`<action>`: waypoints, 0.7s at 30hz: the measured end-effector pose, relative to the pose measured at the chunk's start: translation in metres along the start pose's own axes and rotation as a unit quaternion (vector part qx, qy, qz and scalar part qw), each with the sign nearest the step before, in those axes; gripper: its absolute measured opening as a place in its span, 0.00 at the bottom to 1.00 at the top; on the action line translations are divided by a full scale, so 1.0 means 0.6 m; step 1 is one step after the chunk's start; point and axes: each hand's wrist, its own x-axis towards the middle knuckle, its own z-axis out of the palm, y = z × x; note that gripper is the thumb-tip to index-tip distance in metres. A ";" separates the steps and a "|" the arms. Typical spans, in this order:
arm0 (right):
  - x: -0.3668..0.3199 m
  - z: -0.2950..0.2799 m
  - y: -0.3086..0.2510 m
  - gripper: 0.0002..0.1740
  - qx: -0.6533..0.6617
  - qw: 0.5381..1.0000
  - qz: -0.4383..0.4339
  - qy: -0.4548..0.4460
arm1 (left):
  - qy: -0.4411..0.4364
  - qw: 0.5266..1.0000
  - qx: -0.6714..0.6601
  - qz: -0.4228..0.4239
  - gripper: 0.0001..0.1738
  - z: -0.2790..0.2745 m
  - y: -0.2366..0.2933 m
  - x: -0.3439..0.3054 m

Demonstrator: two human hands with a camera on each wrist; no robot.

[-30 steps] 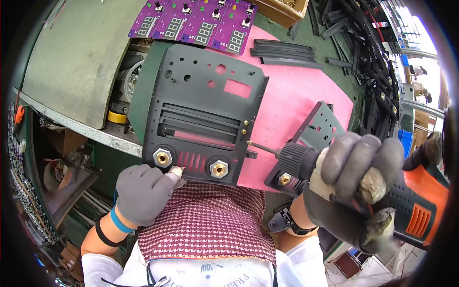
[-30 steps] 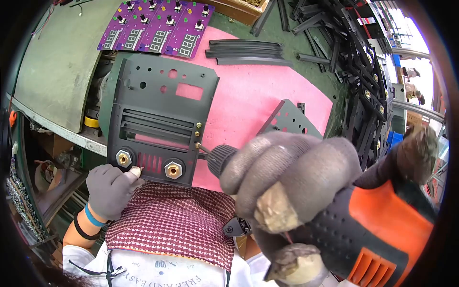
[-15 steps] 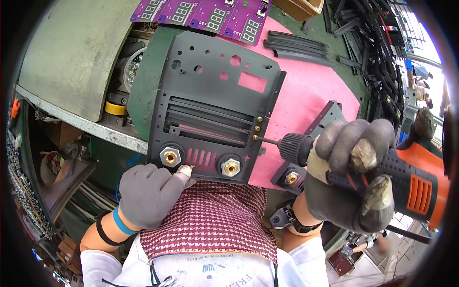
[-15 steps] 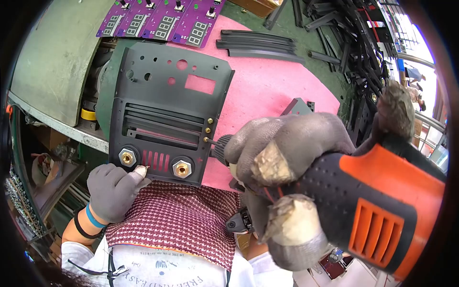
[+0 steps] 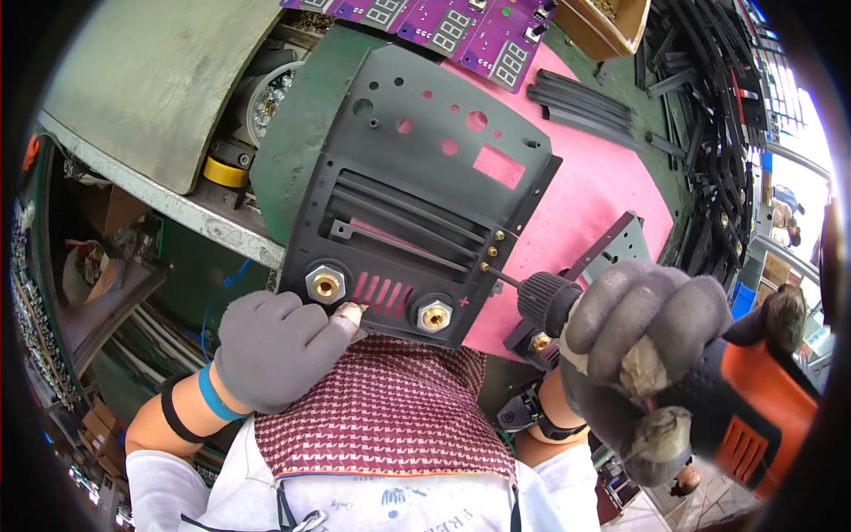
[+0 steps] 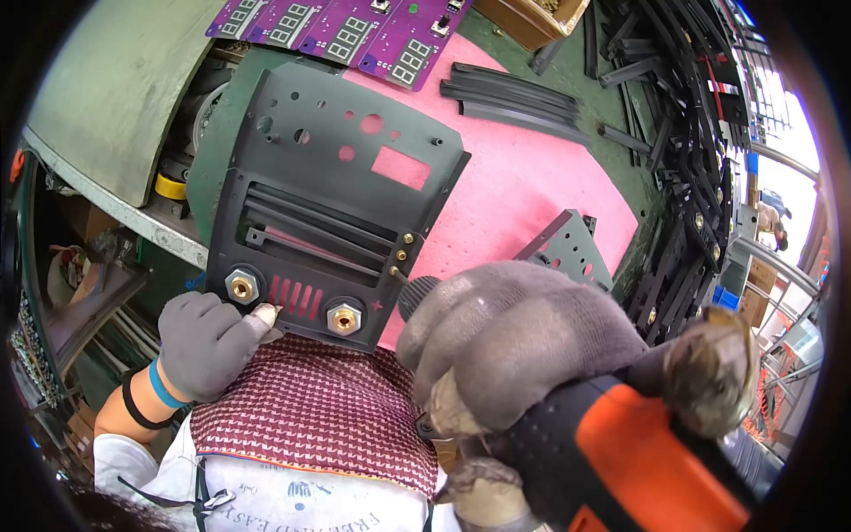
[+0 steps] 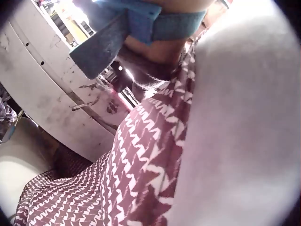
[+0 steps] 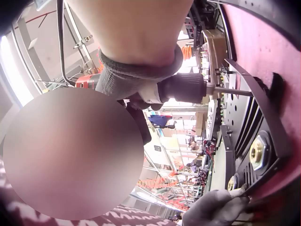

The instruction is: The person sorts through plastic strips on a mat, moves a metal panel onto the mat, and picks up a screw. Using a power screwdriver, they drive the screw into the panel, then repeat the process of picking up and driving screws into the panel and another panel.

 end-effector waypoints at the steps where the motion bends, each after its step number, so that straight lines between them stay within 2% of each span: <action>1: 0.003 -0.006 0.000 0.17 0.011 1.000 0.006 -0.025 | -0.001 1.000 0.002 0.001 0.13 0.000 0.000 -0.001; 4: 0.007 -0.015 -0.002 0.18 0.042 0.994 0.024 -0.095 | -0.015 1.000 -0.003 -0.015 0.12 -0.005 0.005 0.005; 5: 0.008 -0.011 -0.005 0.18 0.041 0.994 0.023 -0.096 | -0.014 1.000 -0.003 -0.015 0.12 -0.013 0.005 0.015; 7: 0.015 -0.003 -0.012 0.17 0.003 0.998 0.041 -0.054 | -0.064 0.993 -0.092 -0.029 0.13 -0.041 -0.008 0.047; 8: 0.018 -0.007 -0.013 0.17 0.003 0.998 0.039 -0.055 | -0.013 0.992 -0.105 -0.062 0.19 -0.050 -0.025 0.062; 9: 0.022 -0.020 -0.013 0.17 0.024 0.993 0.046 -0.104 | 0.106 0.967 -0.191 -0.133 0.25 -0.037 -0.057 0.084; 10: 0.026 -0.032 -0.013 0.17 0.044 0.986 0.053 -0.149 | 0.179 0.879 -0.293 -0.330 0.27 -0.041 -0.063 0.104; 11: 0.026 -0.039 -0.016 0.16 0.062 0.977 0.061 -0.193 | 0.151 0.878 -0.277 -0.360 0.27 -0.040 -0.098 0.119; 12: 0.024 -0.038 -0.015 0.16 0.058 0.978 0.057 -0.192 | 0.153 0.880 -0.276 -0.355 0.27 -0.032 -0.098 0.125; 14: 0.020 -0.033 -0.010 0.19 0.046 0.991 -0.009 -0.122 | 0.035 0.813 -0.410 -0.412 0.27 -0.009 -0.092 0.144; 15: 0.017 -0.029 -0.007 0.21 0.040 0.995 -0.038 -0.087 | 0.019 0.845 -0.362 -0.392 0.25 -0.016 -0.087 0.150; 16: 0.014 -0.024 -0.003 0.23 0.034 0.996 -0.067 -0.053 | 0.018 0.845 -0.366 -0.389 0.25 -0.017 -0.089 0.154; 18: 0.006 -0.013 0.006 0.27 0.021 0.993 -0.118 0.011 | -0.074 0.822 -0.415 -0.382 0.22 -0.013 -0.096 0.159; 19: 0.002 -0.009 0.010 0.29 0.016 0.989 -0.139 0.042 | -0.040 0.856 -0.373 -0.356 0.19 -0.008 -0.086 0.161; 20: -0.003 -0.005 0.013 0.31 0.012 0.985 -0.156 0.073 | -0.042 0.849 -0.383 -0.362 0.19 -0.002 -0.081 0.161; 21: -0.008 -0.003 0.015 0.33 0.008 0.980 -0.174 0.100 | -0.031 0.872 -0.323 -0.367 0.19 0.006 -0.077 0.160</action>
